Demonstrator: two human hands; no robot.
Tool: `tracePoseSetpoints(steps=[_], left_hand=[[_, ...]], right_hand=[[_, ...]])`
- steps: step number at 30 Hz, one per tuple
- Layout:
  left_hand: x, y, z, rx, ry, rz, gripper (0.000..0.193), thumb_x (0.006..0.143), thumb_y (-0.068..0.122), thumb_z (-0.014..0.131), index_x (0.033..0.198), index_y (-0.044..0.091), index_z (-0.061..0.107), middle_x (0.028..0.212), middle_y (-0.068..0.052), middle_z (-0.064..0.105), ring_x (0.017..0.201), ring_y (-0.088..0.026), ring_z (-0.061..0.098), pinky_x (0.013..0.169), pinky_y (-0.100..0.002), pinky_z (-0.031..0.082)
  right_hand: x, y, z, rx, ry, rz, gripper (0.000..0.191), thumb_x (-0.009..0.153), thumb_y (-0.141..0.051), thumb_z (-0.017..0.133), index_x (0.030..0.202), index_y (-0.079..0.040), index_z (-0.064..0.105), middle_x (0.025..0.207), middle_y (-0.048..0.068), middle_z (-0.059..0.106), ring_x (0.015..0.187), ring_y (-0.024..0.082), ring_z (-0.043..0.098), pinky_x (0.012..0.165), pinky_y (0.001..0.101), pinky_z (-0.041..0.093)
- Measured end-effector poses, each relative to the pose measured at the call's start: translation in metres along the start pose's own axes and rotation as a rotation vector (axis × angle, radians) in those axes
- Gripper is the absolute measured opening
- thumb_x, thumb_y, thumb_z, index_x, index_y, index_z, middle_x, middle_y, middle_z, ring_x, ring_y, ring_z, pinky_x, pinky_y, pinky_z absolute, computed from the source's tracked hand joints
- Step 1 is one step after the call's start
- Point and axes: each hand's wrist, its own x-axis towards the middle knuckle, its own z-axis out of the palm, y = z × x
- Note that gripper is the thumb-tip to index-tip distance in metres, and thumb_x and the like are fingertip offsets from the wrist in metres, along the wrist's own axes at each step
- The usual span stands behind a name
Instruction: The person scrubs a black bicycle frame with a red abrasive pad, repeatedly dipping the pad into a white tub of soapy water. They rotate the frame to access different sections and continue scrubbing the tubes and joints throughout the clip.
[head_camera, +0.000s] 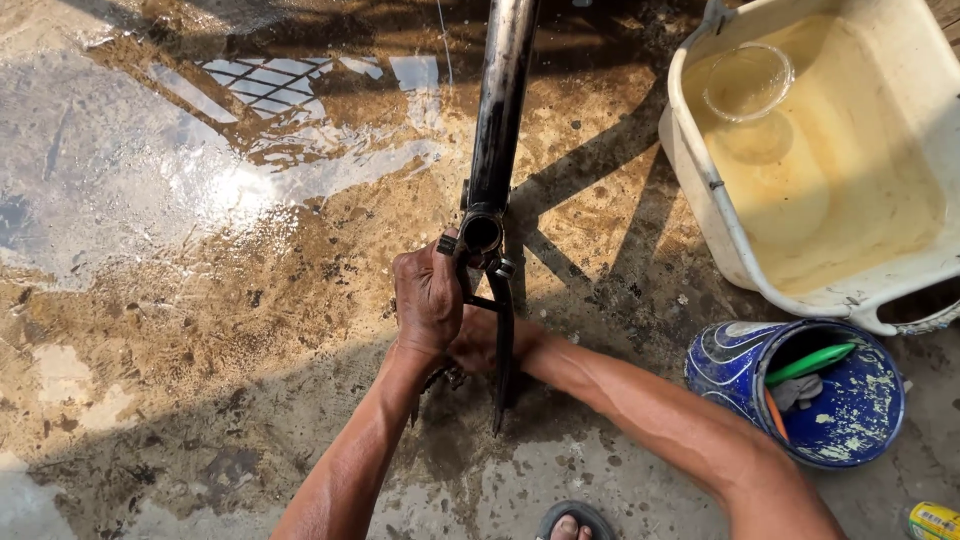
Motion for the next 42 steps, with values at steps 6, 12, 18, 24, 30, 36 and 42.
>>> tracePoseSetpoints(steps=[6, 12, 18, 24, 30, 36, 42], left_hand=[[-0.003, -0.004, 0.0, 0.277, 0.136, 0.39, 0.062, 0.12, 0.034, 0.028, 0.086, -0.003, 0.064, 0.058, -0.006, 0.05, 0.053, -0.019, 0.047, 0.053, -0.037, 0.034], [0.0, -0.005, 0.002, -0.017, 0.014, -0.007, 0.062, 0.109, 0.039, 0.041, 0.06, 0.004, 0.057, 0.045, -0.004, 0.046, 0.041, -0.015, 0.042, 0.045, -0.036, 0.03], [0.001, -0.008, 0.003, -0.014, 0.026, -0.02, 0.06, 0.109, 0.037, 0.042, 0.06, 0.006, 0.057, 0.045, -0.003, 0.046, 0.041, -0.014, 0.042, 0.045, -0.035, 0.031], [-0.002, -0.016, 0.002, 0.12, 0.1, 0.209, 0.058, 0.113, 0.034, 0.036, 0.072, 0.002, 0.061, 0.051, -0.005, 0.047, 0.048, -0.016, 0.044, 0.051, -0.037, 0.031], [-0.001, -0.015, 0.003, 0.012, 0.014, -0.006, 0.058, 0.109, 0.032, 0.043, 0.06, 0.004, 0.057, 0.045, -0.006, 0.046, 0.04, -0.02, 0.043, 0.046, -0.038, 0.033], [-0.002, -0.002, -0.001, 0.283, 0.081, 0.347, 0.055, 0.116, 0.026, 0.032, 0.082, -0.006, 0.063, 0.051, -0.008, 0.048, 0.046, -0.021, 0.045, 0.046, -0.04, 0.033], [0.0, -0.004, -0.001, 0.151, 0.038, 0.173, 0.057, 0.113, 0.029, 0.036, 0.068, 0.0, 0.058, 0.048, -0.007, 0.044, 0.043, -0.018, 0.042, 0.045, -0.039, 0.032]], right_hand=[[0.0, -0.012, -0.003, 0.075, 0.015, 0.04, 0.027, 0.098, -0.026, 0.064, 0.077, -0.01, 0.059, 0.063, -0.002, 0.053, 0.053, 0.011, 0.05, 0.052, 0.0278, 0.044], [-0.012, 0.003, 0.023, 0.098, -0.105, -0.047, 0.035, 0.108, -0.029, 0.063, 0.082, -0.008, 0.057, 0.069, 0.0, 0.052, 0.057, 0.012, 0.049, 0.055, 0.0267, 0.043], [-0.009, 0.008, 0.025, 0.602, -0.041, 0.06, 0.043, 0.117, -0.034, 0.059, 0.087, -0.004, 0.054, 0.077, 0.012, 0.049, 0.065, 0.02, 0.048, 0.058, 0.0275, 0.043], [-0.005, 0.012, 0.013, 0.375, -0.076, 0.025, 0.042, 0.117, -0.035, 0.056, 0.09, -0.003, 0.058, 0.078, 0.012, 0.052, 0.066, 0.018, 0.051, 0.056, 0.0254, 0.045], [-0.002, 0.02, -0.01, 0.688, -0.038, 0.063, 0.043, 0.117, -0.036, 0.052, 0.093, -0.001, 0.062, 0.08, 0.013, 0.055, 0.067, 0.017, 0.055, 0.055, 0.0234, 0.046], [0.019, 0.014, -0.008, 0.224, 0.003, 0.228, 0.033, 0.105, -0.034, 0.055, 0.084, -0.009, 0.061, 0.063, 0.001, 0.053, 0.048, 0.011, 0.048, 0.042, 0.0226, 0.041], [-0.002, -0.006, 0.014, -0.001, -0.075, -0.213, 0.03, 0.102, -0.032, 0.061, 0.079, -0.013, 0.054, 0.065, -0.005, 0.048, 0.052, 0.009, 0.047, 0.047, 0.022, 0.04]])
